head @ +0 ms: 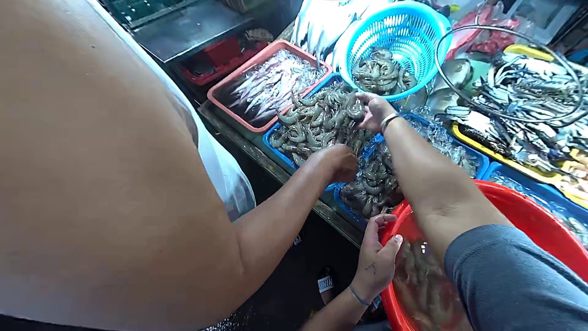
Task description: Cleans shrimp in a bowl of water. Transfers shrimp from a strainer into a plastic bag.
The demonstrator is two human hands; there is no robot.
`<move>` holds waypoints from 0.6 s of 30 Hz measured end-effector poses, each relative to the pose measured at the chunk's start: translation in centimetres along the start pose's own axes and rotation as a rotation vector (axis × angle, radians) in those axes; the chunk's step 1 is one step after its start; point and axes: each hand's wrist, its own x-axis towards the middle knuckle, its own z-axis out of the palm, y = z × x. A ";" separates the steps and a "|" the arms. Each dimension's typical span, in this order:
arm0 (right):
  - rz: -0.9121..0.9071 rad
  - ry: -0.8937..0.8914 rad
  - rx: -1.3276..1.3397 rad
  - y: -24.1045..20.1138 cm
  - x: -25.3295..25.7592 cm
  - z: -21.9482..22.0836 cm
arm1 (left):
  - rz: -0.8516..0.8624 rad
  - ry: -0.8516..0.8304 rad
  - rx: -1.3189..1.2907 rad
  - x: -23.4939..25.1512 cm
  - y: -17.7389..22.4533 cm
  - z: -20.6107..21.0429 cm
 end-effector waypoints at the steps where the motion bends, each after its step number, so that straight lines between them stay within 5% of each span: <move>1: -0.029 -0.011 -0.094 -0.9 -0.7 -0.2 | 0.000 0.000 0.001 -0.1 0.0 0.0; 6: -0.309 0.078 -0.523 -5.0 -6.5 -3.3 | 0.004 -0.003 0.017 0.0 0.1 0.1; 11: -0.518 -0.102 -0.711 -5.8 -19.4 -10.3 | 0.011 0.031 0.169 -0.2 0.3 -0.2; 15: -0.407 -0.194 -0.950 -2.2 -29.6 -17.2 | 0.006 0.010 0.171 -0.4 -0.1 -0.1; 18: -0.208 -0.261 -1.240 2.1 -31.7 -21.8 | 0.004 0.025 0.188 -0.3 0.2 -0.1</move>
